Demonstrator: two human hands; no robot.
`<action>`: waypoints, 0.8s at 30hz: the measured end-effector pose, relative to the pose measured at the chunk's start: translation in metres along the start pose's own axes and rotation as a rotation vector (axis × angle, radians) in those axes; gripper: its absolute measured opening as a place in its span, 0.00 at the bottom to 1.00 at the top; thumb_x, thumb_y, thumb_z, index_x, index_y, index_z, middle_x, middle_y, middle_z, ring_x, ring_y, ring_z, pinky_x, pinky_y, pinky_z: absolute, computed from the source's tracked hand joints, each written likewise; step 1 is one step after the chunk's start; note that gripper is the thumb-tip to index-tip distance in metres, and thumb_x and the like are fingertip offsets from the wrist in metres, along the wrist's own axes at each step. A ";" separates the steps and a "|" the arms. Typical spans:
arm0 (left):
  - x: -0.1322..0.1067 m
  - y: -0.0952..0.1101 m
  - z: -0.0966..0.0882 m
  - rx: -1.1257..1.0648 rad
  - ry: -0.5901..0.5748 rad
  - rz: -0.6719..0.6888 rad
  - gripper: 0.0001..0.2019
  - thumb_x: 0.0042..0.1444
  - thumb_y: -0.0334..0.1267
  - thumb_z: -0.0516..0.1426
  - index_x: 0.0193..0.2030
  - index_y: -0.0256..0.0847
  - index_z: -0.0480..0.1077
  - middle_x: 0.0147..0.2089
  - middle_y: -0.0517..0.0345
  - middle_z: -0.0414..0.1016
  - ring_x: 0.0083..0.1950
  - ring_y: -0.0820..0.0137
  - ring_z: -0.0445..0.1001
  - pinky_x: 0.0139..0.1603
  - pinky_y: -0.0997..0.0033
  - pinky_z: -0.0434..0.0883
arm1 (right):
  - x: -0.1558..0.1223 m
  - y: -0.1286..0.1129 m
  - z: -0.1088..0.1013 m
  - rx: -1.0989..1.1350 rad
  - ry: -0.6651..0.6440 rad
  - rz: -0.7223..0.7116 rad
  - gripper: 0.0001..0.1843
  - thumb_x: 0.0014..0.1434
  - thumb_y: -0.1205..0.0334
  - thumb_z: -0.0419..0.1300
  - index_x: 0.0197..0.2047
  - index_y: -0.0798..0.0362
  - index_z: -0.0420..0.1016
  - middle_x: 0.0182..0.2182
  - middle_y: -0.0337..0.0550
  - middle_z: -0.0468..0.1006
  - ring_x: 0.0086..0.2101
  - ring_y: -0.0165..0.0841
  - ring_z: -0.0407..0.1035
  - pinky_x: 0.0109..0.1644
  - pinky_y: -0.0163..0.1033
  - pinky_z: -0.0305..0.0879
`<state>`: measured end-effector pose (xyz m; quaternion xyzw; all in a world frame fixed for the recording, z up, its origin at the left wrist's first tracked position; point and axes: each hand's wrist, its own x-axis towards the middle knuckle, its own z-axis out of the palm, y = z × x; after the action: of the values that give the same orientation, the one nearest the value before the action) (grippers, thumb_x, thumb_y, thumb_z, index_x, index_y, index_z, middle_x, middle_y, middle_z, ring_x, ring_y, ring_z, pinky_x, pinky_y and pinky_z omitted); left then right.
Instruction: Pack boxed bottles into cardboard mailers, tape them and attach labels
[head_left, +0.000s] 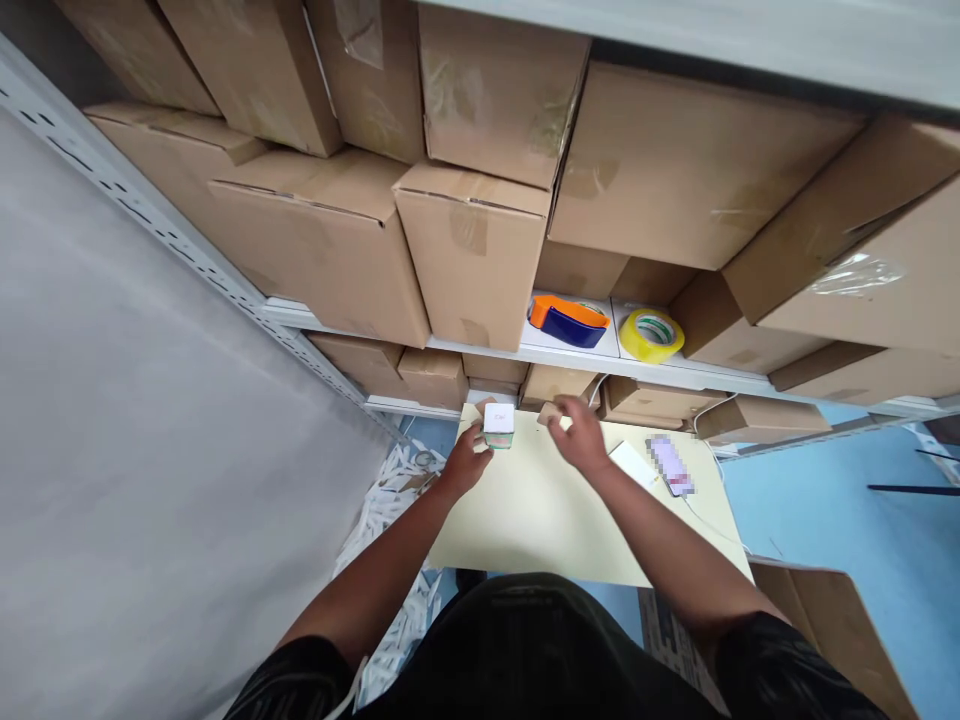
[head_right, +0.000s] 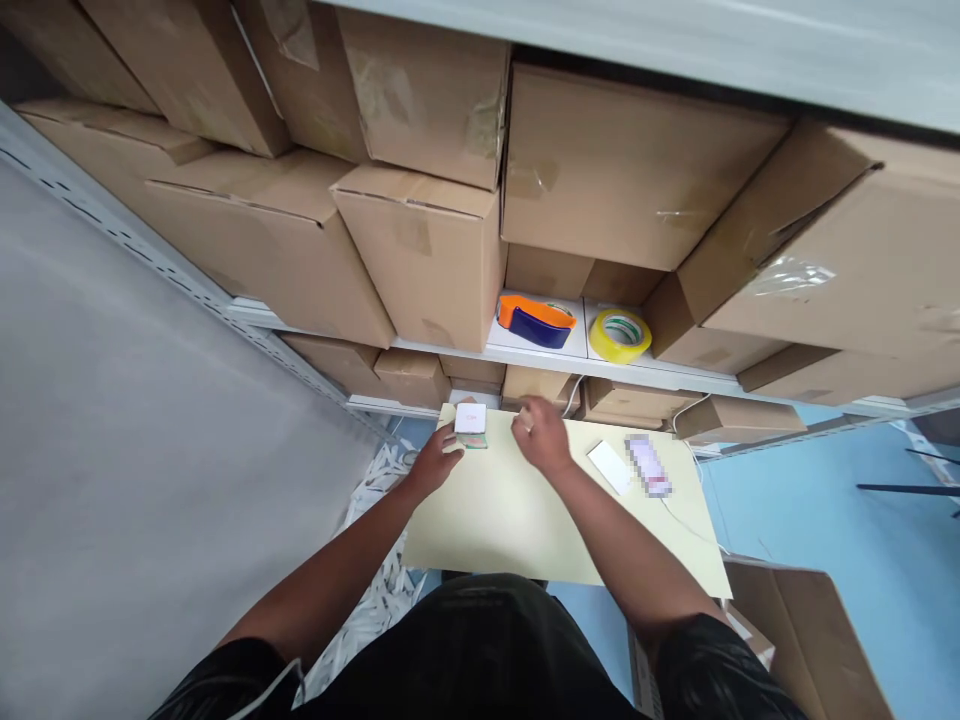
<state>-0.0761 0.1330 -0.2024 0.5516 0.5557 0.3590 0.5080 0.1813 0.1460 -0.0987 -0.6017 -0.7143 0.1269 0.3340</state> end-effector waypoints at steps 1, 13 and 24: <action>-0.011 -0.003 -0.004 0.028 0.008 -0.014 0.28 0.54 0.36 0.61 0.62 0.39 0.66 0.66 0.40 0.69 0.63 0.54 0.75 0.53 0.57 0.78 | 0.015 -0.005 -0.023 -0.067 0.099 -0.070 0.19 0.63 0.58 0.57 0.56 0.52 0.71 0.49 0.53 0.77 0.51 0.45 0.70 0.59 0.52 0.67; -0.100 -0.006 -0.059 0.167 0.004 0.021 0.17 0.56 0.44 0.59 0.51 0.43 0.73 0.56 0.48 0.76 0.52 0.60 0.80 0.47 0.62 0.79 | 0.153 -0.034 -0.083 -0.545 -0.015 0.030 0.20 0.62 0.55 0.58 0.52 0.57 0.79 0.57 0.60 0.74 0.54 0.54 0.64 0.61 0.57 0.60; -0.102 0.000 -0.060 0.180 -0.061 0.029 0.17 0.55 0.47 0.58 0.48 0.42 0.73 0.54 0.49 0.77 0.49 0.61 0.81 0.47 0.62 0.77 | -0.024 -0.029 -0.100 -0.338 0.224 0.006 0.26 0.66 0.49 0.56 0.63 0.51 0.73 0.65 0.55 0.67 0.63 0.49 0.61 0.67 0.56 0.61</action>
<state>-0.1467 0.0431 -0.1717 0.6136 0.5620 0.2981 0.4678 0.2233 0.0940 -0.0157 -0.6617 -0.6821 -0.0616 0.3053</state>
